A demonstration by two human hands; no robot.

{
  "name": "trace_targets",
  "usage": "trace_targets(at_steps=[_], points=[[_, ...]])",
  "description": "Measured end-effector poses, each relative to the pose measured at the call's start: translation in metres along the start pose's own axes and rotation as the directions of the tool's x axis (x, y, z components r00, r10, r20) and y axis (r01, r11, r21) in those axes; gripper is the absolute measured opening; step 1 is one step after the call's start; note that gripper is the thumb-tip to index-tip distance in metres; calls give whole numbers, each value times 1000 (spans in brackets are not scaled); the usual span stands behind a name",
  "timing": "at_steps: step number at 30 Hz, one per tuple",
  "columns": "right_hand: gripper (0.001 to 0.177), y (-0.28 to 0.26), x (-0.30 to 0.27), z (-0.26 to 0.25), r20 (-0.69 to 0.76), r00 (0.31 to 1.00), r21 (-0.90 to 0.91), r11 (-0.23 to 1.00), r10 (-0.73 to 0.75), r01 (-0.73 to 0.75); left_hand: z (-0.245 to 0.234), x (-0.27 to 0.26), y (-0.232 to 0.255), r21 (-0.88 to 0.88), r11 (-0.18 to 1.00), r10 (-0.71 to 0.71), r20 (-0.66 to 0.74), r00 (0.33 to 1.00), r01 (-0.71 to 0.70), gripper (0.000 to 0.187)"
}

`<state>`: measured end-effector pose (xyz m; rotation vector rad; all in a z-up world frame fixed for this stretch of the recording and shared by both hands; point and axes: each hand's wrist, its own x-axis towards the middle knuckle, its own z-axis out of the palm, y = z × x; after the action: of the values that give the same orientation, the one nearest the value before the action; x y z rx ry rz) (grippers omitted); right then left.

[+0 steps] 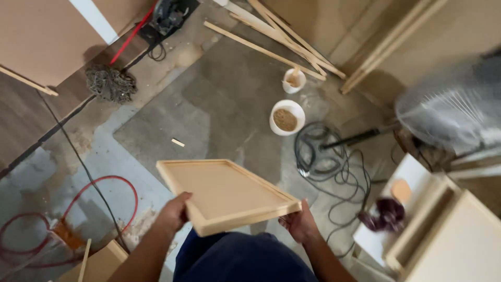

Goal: Inspect, mark, and prepare wooden frames in a workshop

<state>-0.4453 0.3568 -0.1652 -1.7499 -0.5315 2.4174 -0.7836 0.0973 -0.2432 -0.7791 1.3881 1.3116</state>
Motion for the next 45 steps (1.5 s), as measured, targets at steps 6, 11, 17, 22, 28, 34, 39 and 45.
trace_targets(at_steps=[6,11,17,22,28,34,39,45], points=[[80,-34,84,147,-129,991,122,992,42,-26,63,77,42,-20,992,-119,121,986,122,69],[68,-73,222,197,-187,981,187,979,-44,80,104,137,137,-33,999,25,57,998,-23,71],[52,-101,383,277,-213,973,104,989,-85,109,110,239,184,-38,994,103,-63,993,-105,57],[22,-97,509,321,-155,972,-144,977,-177,155,100,196,162,394,919,122,-208,970,-31,43],[19,-94,638,298,-37,964,-124,959,-262,255,94,209,30,888,404,4,-243,970,220,53],[25,-82,704,236,24,981,-40,981,-191,192,52,211,-37,987,142,294,25,956,-69,37],[23,-72,715,199,-9,994,-77,991,-111,110,57,222,-38,994,106,114,-31,993,19,46],[23,-30,813,137,-234,970,24,997,72,-69,56,223,-71,970,209,355,-191,915,122,31]])
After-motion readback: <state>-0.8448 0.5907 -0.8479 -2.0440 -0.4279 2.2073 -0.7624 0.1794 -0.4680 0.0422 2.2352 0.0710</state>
